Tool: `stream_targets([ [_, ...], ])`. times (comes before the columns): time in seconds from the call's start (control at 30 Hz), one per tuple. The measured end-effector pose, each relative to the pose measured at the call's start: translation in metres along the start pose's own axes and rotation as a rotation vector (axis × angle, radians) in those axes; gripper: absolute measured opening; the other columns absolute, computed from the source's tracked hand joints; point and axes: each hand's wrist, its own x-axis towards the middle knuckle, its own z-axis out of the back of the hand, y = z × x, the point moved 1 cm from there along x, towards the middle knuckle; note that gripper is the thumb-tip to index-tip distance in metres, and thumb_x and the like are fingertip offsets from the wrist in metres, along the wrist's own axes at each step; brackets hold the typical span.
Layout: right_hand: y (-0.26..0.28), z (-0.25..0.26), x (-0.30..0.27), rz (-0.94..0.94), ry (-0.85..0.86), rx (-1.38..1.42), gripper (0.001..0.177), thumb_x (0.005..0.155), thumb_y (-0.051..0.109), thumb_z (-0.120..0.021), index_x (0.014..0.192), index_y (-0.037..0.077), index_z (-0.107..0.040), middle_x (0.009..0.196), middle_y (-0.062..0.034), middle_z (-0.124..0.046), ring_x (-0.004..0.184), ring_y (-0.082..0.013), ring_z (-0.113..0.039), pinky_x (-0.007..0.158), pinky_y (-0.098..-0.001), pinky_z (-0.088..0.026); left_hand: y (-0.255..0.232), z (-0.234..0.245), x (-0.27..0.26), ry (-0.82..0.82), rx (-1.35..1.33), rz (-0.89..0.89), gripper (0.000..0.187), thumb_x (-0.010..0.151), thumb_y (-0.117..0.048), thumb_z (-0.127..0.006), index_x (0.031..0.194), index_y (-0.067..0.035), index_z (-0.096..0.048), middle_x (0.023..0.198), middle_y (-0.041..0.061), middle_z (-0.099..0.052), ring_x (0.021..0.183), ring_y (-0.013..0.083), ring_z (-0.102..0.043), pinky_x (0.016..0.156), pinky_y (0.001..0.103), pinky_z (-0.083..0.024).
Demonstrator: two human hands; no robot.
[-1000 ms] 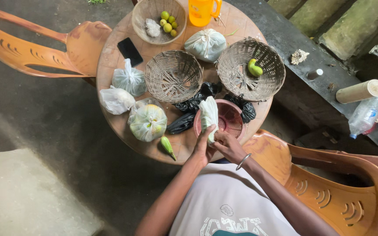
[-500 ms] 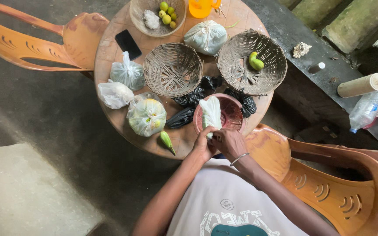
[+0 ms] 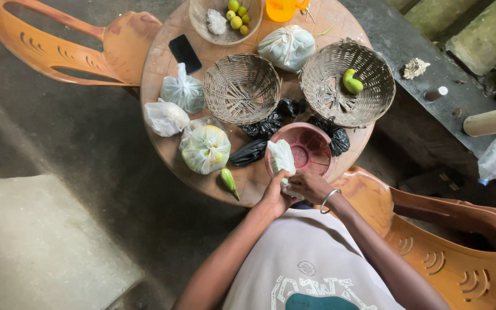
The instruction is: The person unties plastic bags filled with produce, moves the produce into a bowl, and then places the bags onto a chair.
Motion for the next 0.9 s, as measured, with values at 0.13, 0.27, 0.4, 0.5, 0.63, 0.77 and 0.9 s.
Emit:
stream_targets([
  [0.13, 0.037, 0.015, -0.007, -0.381, -0.086, 0.063, 0.038, 0.076, 0.037, -0.082, 0.102, 0.010, -0.081, 0.081, -0.0108, -0.075, 0.072, -0.0322, -0.073, 0.067, -0.0429, -0.056, 0.004, 0.018, 0.013, -0.006, -0.023, 0.043, 0.045, 0.087, -0.032, -0.068, 0.121, -0.005, -0.059, 0.100, 0.006, -0.062, 0.084, 0.0186, -0.060, 0.082, 0.040, -0.054],
  [0.27, 0.051, 0.043, -0.008, -0.615, -0.181, -0.048, 0.079, 0.058, 0.046, -0.093, 0.113, -0.001, -0.061, 0.081, -0.0122, -0.079, 0.077, -0.0306, -0.075, 0.070, -0.0438, -0.055, 0.002, 0.003, 0.001, 0.090, -0.121, 0.070, 0.049, 0.085, -0.030, -0.065, 0.123, 0.000, -0.056, 0.102, 0.013, -0.063, 0.087, 0.0250, -0.062, 0.089, 0.047, -0.057],
  [0.4, 0.027, 0.030, -0.009, -0.245, -0.522, -0.147, 0.109, 0.048, 0.053, -0.100, 0.125, 0.002, -0.043, 0.103, -0.0248, -0.064, 0.086, -0.0367, -0.067, 0.071, -0.0439, -0.055, -0.018, -0.016, -0.011, 0.137, -0.145, 0.094, 0.054, 0.077, -0.020, -0.060, 0.127, 0.000, -0.054, 0.111, 0.016, -0.065, 0.096, 0.0297, -0.065, 0.095, 0.051, -0.055],
  [0.5, 0.004, 0.017, -0.010, -0.294, -0.312, 0.547, 0.110, 0.061, 0.039, -0.095, 0.143, -0.002, -0.034, 0.110, -0.0198, -0.059, 0.085, -0.0256, -0.060, 0.067, -0.0381, -0.049, -0.024, -0.018, -0.015, 0.177, -0.164, 0.146, 0.057, 0.075, -0.013, -0.059, 0.130, 0.000, -0.053, 0.116, 0.016, -0.064, 0.101, 0.0293, -0.066, 0.099, 0.052, -0.054],
  [0.63, 0.006, 0.008, -0.026, -0.588, -0.183, 1.436, 0.072, 0.074, 0.028, -0.077, 0.139, 0.015, -0.048, 0.105, -0.0086, -0.065, 0.077, -0.0183, -0.059, 0.063, -0.0340, -0.050, -0.029, -0.006, -0.012, 0.169, -0.112, 0.235, 0.051, 0.075, -0.004, -0.061, 0.125, -0.001, -0.057, 0.113, 0.013, -0.065, 0.104, 0.0285, -0.066, 0.100, 0.050, -0.054],
  [0.77, 0.000, -0.010, -0.030, -0.467, -0.330, 1.570, 0.053, 0.096, 0.022, -0.073, 0.144, 0.006, -0.056, 0.111, -0.0040, -0.062, 0.083, -0.0118, -0.053, 0.066, -0.0268, -0.043, -0.031, -0.007, -0.012, 0.038, 0.246, 0.066, 0.027, 0.080, 0.000, -0.062, 0.106, 0.002, -0.056, 0.100, 0.013, -0.063, 0.092, 0.0285, -0.069, 0.086, 0.053, -0.062],
  [0.9, 0.015, -0.006, -0.023, -0.552, -0.418, 1.614, 0.046, 0.086, 0.018, -0.071, 0.129, 0.006, -0.058, 0.116, -0.0085, -0.068, 0.102, -0.0215, -0.068, 0.091, -0.0386, -0.057, -0.029, -0.032, -0.028, -0.206, 0.774, -0.235, 0.031, 0.083, -0.003, -0.064, 0.113, 0.003, -0.066, 0.100, 0.015, -0.072, 0.084, 0.0271, -0.074, 0.069, 0.044, -0.065],
])
